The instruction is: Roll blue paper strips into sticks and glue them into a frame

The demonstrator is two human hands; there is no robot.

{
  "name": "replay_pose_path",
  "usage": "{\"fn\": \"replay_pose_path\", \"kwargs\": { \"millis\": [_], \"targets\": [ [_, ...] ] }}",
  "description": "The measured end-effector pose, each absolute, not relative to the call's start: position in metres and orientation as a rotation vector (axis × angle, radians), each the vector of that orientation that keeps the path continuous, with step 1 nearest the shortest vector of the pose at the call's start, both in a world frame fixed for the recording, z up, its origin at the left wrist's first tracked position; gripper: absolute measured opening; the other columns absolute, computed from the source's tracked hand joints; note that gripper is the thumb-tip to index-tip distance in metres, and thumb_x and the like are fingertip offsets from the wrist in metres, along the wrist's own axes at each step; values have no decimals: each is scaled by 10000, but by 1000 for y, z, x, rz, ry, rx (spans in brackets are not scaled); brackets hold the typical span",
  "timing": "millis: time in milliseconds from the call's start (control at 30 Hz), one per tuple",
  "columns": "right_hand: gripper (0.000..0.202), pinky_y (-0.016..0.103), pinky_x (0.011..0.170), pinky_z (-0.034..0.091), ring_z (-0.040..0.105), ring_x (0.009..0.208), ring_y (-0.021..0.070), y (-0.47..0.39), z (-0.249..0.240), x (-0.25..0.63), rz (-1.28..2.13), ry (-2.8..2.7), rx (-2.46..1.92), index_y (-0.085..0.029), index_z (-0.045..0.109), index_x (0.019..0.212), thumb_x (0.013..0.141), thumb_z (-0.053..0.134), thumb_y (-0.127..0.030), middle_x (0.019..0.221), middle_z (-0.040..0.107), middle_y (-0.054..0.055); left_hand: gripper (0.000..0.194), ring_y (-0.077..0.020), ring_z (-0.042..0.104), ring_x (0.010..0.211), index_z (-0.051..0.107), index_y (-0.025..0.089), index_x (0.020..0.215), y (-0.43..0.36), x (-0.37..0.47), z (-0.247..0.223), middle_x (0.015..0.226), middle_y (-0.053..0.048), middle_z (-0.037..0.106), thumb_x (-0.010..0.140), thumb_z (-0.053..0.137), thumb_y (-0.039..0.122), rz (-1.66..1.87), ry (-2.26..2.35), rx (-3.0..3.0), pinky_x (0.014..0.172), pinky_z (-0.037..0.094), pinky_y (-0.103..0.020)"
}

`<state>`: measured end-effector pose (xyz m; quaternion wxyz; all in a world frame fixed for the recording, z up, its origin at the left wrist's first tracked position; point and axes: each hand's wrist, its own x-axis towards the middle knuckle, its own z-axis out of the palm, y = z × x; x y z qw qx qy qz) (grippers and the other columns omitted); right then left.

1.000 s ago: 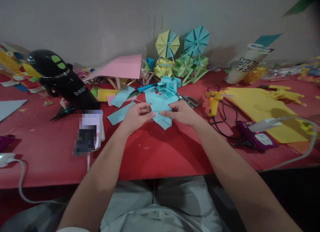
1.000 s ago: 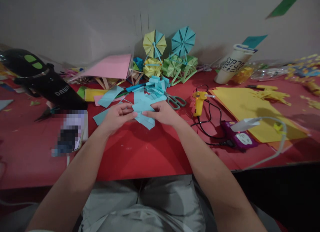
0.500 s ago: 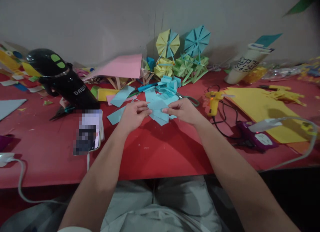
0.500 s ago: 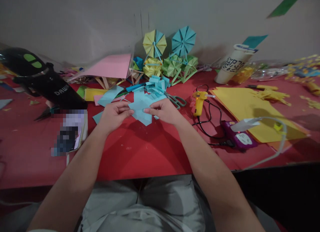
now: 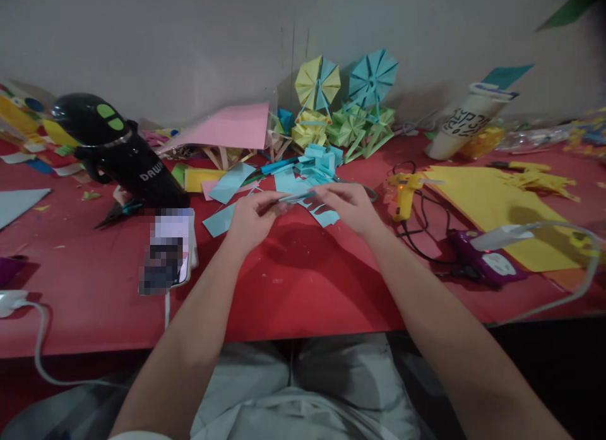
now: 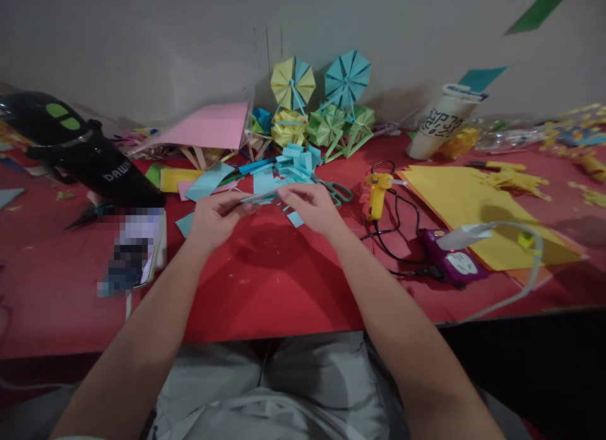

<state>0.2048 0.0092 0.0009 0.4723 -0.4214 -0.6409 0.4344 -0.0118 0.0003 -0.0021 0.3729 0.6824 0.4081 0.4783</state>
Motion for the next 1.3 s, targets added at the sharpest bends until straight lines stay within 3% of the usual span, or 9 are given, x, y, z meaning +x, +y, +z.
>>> {"fn": "replay_pose_path", "kwargs": {
  "millis": [133, 233, 400, 500, 600, 800, 1033, 1300],
  "targets": [
    [514, 336, 701, 545, 640, 742, 182, 11, -3, 202, 1011, -1482, -1072, -171, 732, 816, 801, 668, -681, 781, 680, 67, 183, -271, 669, 1168, 808, 209, 875, 0, -13, -1, 1209, -83, 748, 768, 661, 236, 1263, 1015, 1679, 986, 540, -386],
    [465, 317, 686, 545, 637, 719, 166, 14, -9, 200, 978, -1552, -1037, -180, 695, 918, 750, 760, -609, 758, 672, 35, 157, -292, 626, 1232, 792, 202, 800, 5, -10, -6, 1230, -94, 732, 780, 682, 312, 1296, 1046, 1538, 952, 541, -382],
    [544, 316, 656, 554, 652, 676, 161, 16, -18, 197, 1091, -1531, -1014, -206, 590, 1161, 762, 781, -521, 744, 700, 11, 269, -212, 683, 927, 682, 172, 781, 13, -4, -16, 889, -58, 733, 644, 835, 345, 1364, 1206, 1289, 838, 544, -337],
    [509, 347, 702, 583, 685, 739, 192, 16, -20, 195, 1130, -1539, -1014, -183, 633, 1108, 736, 803, -486, 784, 723, 42, 395, -160, 652, 765, 690, 159, 884, 14, -3, -18, 801, -30, 699, 588, 874, 345, 1284, 1176, 1147, 747, 536, -304],
    [418, 364, 731, 598, 700, 786, 209, 18, -21, 194, 1150, -1551, -1016, -165, 672, 998, 714, 816, -436, 828, 727, 67, 404, -159, 651, 759, 719, 145, 854, 13, -4, -18, 804, -37, 703, 550, 899, 340, 1246, 1159, 1150, 756, 532, -305],
    [326, 347, 727, 589, 694, 808, 191, 21, -26, 193, 1163, -1597, -948, -195, 660, 953, 729, 784, -397, 871, 726, 49, 414, -189, 670, 827, 755, 150, 842, 13, -3, -18, 820, -45, 716, 511, 925, 330, 1255, 1208, 1119, 796, 530, -327],
    [241, 363, 797, 578, 691, 869, 203, 18, -24, 192, 980, -1694, -922, -210, 674, 929, 789, 730, -398, 895, 725, 50, 275, -136, 595, 662, 748, 156, 741, 9, -3, -10, 700, -15, 662, 567, 899, 305, 1165, 1216, 990, 658, 523, -293],
    [174, 361, 806, 572, 680, 874, 194, 16, -20, 193, 961, -1769, -855, -219, 696, 956, 841, 663, -346, 933, 739, 49, 233, -123, 607, 653, 733, 155, 736, 7, -3, -3, 697, -9, 658, 604, 883, 275, 1159, 1135, 858, 596, 523, -239]
  ]
}}
